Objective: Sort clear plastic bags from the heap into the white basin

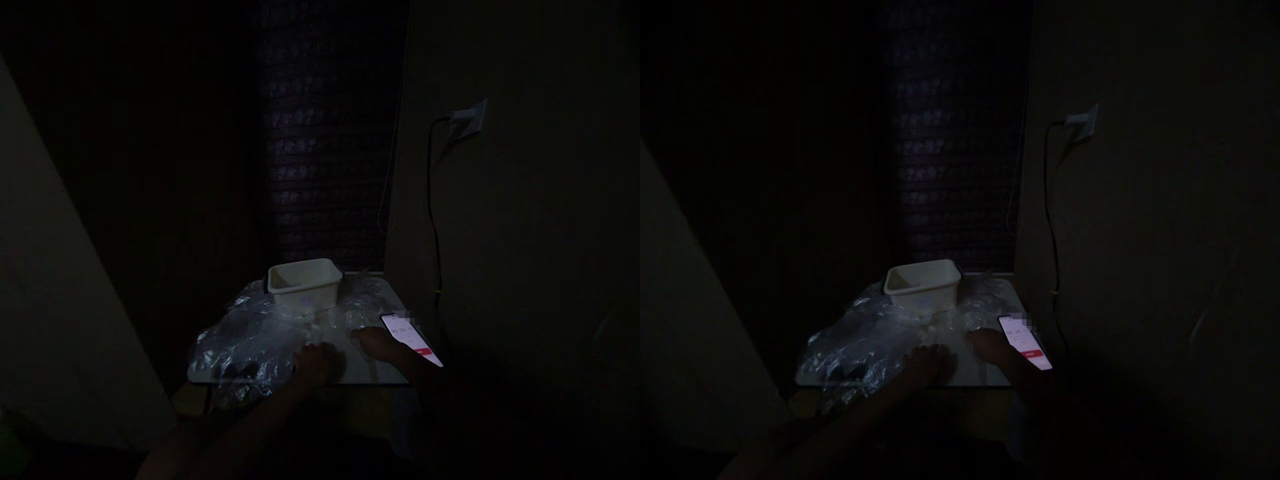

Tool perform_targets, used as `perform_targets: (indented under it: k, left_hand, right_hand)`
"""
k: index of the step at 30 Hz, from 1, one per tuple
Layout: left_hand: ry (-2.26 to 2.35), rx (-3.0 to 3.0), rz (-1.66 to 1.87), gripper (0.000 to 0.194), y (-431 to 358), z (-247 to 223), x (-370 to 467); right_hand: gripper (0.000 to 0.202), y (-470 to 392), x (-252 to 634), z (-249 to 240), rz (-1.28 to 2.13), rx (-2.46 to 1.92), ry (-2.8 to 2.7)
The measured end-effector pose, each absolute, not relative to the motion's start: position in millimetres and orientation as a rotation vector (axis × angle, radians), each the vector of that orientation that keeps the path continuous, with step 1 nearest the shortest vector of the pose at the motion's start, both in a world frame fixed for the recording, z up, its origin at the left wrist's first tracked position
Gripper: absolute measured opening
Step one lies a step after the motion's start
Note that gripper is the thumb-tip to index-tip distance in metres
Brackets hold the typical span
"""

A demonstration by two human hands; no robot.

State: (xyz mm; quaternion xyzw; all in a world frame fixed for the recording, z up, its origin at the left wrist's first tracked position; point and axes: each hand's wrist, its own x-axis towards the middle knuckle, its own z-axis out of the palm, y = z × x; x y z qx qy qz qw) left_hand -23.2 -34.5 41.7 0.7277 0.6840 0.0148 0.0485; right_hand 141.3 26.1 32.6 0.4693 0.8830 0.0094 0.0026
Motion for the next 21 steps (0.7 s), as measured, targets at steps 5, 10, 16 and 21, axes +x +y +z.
perform_targets:
  k: [5, 10, 16, 21]
  left_hand:
    - [2.011, 2.156, 0.125, 0.043, -33.8, 46.9, -23.2]
    - [1.947, 2.237, 0.137, 0.043, -26.7, 45.9, -26.7]
    - [1.892, 2.62, 0.116, 0.05, -18.8, 29.2, -27.3]
    - [1.803, 2.826, 0.148, 0.05, -23.3, 22.1, -25.3]
  right_hand:
    - [0.038, 25.9, 141.8, 32.0, 0.027, 1.477, 2.775]
    - [0.038, 25.7, 141.1, 31.7, 0.017, 1.477, 2.76]
    - [0.041, 25.6, 139.5, 32.7, -0.036, 1.498, 2.715]
    - [0.038, 25.0, 140.0, 33.4, -0.023, 1.45, 2.741]
